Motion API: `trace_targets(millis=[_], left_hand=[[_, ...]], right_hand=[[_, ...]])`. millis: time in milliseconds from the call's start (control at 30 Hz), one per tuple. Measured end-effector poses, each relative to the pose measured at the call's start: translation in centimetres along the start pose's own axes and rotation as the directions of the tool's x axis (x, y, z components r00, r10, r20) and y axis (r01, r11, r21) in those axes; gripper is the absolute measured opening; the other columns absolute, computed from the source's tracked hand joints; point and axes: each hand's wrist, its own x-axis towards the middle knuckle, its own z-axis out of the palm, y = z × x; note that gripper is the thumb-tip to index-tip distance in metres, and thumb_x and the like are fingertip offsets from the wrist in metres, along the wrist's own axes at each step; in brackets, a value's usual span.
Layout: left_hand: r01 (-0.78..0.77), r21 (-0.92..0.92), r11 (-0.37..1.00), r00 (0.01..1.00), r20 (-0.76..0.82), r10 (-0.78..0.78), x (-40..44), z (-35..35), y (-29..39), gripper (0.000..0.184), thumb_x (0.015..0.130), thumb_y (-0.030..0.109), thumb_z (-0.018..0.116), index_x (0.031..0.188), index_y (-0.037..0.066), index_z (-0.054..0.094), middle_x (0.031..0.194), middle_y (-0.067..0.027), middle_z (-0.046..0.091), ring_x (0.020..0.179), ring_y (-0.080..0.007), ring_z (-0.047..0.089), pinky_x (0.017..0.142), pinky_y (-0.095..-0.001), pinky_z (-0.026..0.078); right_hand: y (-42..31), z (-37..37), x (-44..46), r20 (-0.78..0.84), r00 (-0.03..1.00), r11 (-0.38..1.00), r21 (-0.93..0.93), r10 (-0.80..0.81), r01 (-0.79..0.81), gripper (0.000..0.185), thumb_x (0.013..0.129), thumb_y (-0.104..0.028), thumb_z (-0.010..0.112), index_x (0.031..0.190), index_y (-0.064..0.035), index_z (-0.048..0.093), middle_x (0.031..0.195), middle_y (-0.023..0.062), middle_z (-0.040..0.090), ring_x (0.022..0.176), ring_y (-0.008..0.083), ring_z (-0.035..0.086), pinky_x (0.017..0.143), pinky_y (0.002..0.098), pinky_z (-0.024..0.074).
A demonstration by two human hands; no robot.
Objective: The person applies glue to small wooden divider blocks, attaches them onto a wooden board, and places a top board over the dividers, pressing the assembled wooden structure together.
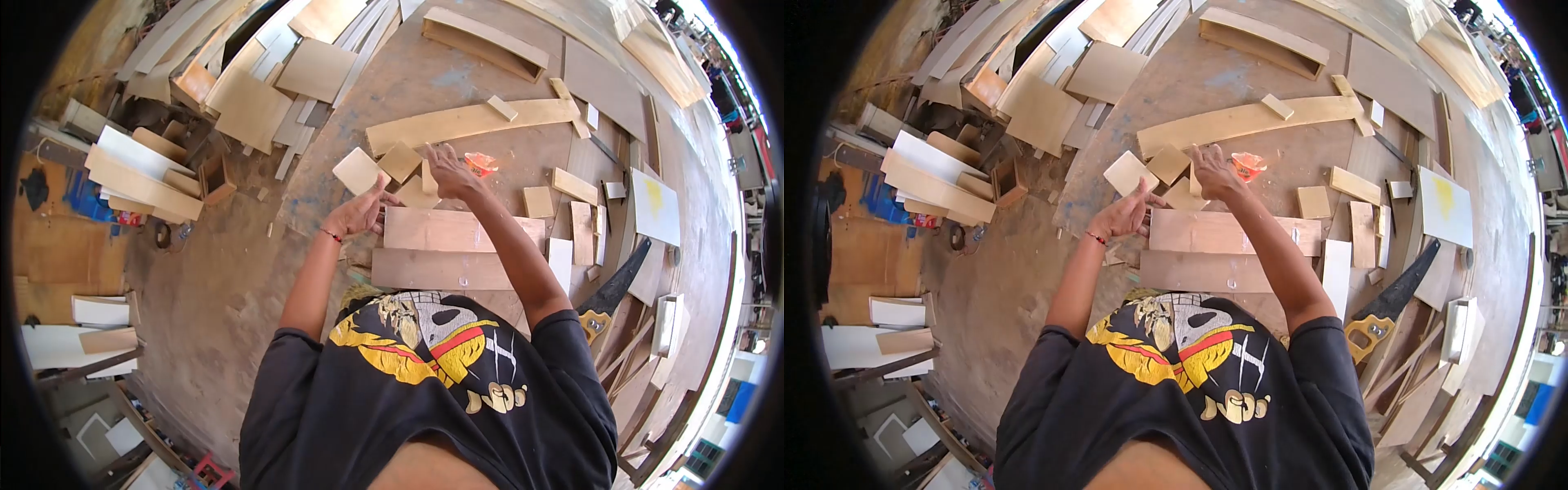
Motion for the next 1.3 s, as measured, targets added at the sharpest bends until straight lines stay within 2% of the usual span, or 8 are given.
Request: trace_targets(millis=[333, 433, 500, 633, 833, 1167, 1267, 1300], left_hand=[[-0.124, 0.064, 0.990, 0.946, -0.294, 0.137, -0.6, 1.5, -1.3, 0.076, 0.081, 0.069, 0.039, 0.116, 0.002, 0.043, 0.102, -0.0122, 0.057, 0.094, -0.0210, 0.056, 0.073, -0.0378, 0.050], [-0.113, 0.329, 0.938, 0.846, -0.464, 0.264, -2.2, 4.0, -0.5, 0.075, 0.082, 0.062, 0.048, 0.119, -0.002, 0.041, 0.100, -0.0133, 0.056, 0.093, -0.0202, 0.055, 0.072, -0.0353, 0.048], [0.001, 0.754, 0.656, 0.709, -0.464, 0.531, -2.0, 4.1, 0.0, 0.059, 0.083, 0.041, 0.061, 0.117, -0.004, 0.044, 0.099, -0.0155, 0.057, 0.093, -0.0211, 0.055, 0.076, -0.0334, 0.046], [-0.141, 0.851, 0.506, 0.671, -0.293, 0.681, -3.5, 8.4, 0.4, 0.049, 0.071, 0.013, 0.072, 0.113, -0.001, 0.051, 0.108, -0.0204, 0.055, 0.102, -0.0329, 0.053, 0.088, -0.0401, 0.043], [-0.452, 0.887, 0.095, 0.654, 0.257, 0.712, -3.1, 16.5, 0.3, 0.064, 0.068, 0.018, 0.075, 0.122, 0.003, 0.044, 0.113, -0.0150, 0.052, 0.108, -0.0291, 0.048, 0.092, -0.0387, 0.040], [-0.443, 0.862, 0.248, 0.731, 0.187, 0.657, -1.9, 17.4, -2.3, 0.065, 0.070, 0.019, 0.074, 0.125, 0.002, 0.041, 0.108, -0.0156, 0.051, 0.100, -0.0293, 0.051, 0.086, -0.0385, 0.042], [-0.283, 0.671, 0.685, 0.859, -0.140, 0.492, -1.1, 16.1, -3.8, 0.061, 0.076, 0.023, 0.071, 0.124, 0.002, 0.039, 0.107, -0.0140, 0.052, 0.095, -0.0250, 0.056, 0.078, -0.0369, 0.048], [-0.217, 0.297, 0.930, 0.943, -0.183, 0.279, -1.3, 15.5, -4.1, 0.060, 0.079, 0.023, 0.069, 0.125, 0.002, 0.037, 0.106, -0.0132, 0.053, 0.093, -0.0233, 0.057, 0.075, -0.0360, 0.050]], right_hand=[[-1.0, -3.3, -4.1, -0.150, 0.988, 0.986, 0.154, -0.047, 0.070, 0.107, 0.055, -0.009, 0.073, 0.140, 0.0003, 0.009, 0.124, 0.0241, 0.043, 0.114, 0.0380, 0.043, 0.094, 0.0431, 0.0394], [-0.1, -3.7, -8.1, -0.259, 0.963, 0.750, 0.622, -0.076, 0.226, 0.105, 0.061, -0.010, 0.072, 0.141, -0.0013, 0.005, 0.126, 0.0238, 0.042, 0.114, 0.0338, 0.045, 0.095, 0.0411, 0.0375], [0.6, -3.0, -10.6, -0.153, 0.986, 0.005, 0.988, -0.064, 0.154, 0.102, 0.068, -0.011, 0.070, 0.142, -0.0013, 0.001, 0.127, 0.0234, 0.043, 0.115, 0.0294, 0.046, 0.096, 0.0381, 0.0358], [2.0, -0.2, -15.0, -0.153, 0.988, -0.340, 0.928, 0.016, 0.150, 0.101, 0.071, -0.013, 0.072, 0.142, -0.0001, 0.002, 0.123, 0.0212, 0.048, 0.113, 0.0263, 0.049, 0.095, 0.0355, 0.0381], [1.6, 3.4, -19.4, -0.065, 0.986, -0.534, 0.834, 0.153, 0.138, 0.096, 0.074, -0.018, 0.072, 0.141, 0.0018, 0.005, 0.129, 0.0201, 0.042, 0.116, 0.0276, 0.048, 0.096, 0.0385, 0.0395], [0.5, 4.6, -22.1, -0.020, 0.973, -0.377, 0.920, 0.230, 0.108, 0.105, 0.071, -0.021, 0.076, 0.143, -0.0020, 0.002, 0.123, 0.0242, 0.049, 0.115, 0.0267, 0.048, 0.095, 0.0355, 0.0391], [-0.3, 5.0, -21.9, -0.053, 0.971, -0.310, 0.942, 0.235, 0.126, 0.109, 0.067, -0.013, 0.079, 0.142, -0.0013, 0.000, 0.129, 0.0242, 0.043, 0.117, 0.0268, 0.046, 0.093, 0.0356, 0.0408], [-0.7, 4.9, -21.6, -0.084, 0.969, -0.269, 0.952, 0.234, 0.147, 0.112, 0.064, -0.009, 0.080, 0.142, -0.0010, 0.000, 0.131, 0.0239, 0.040, 0.119, 0.0268, 0.044, 0.091, 0.0354, 0.0418]])
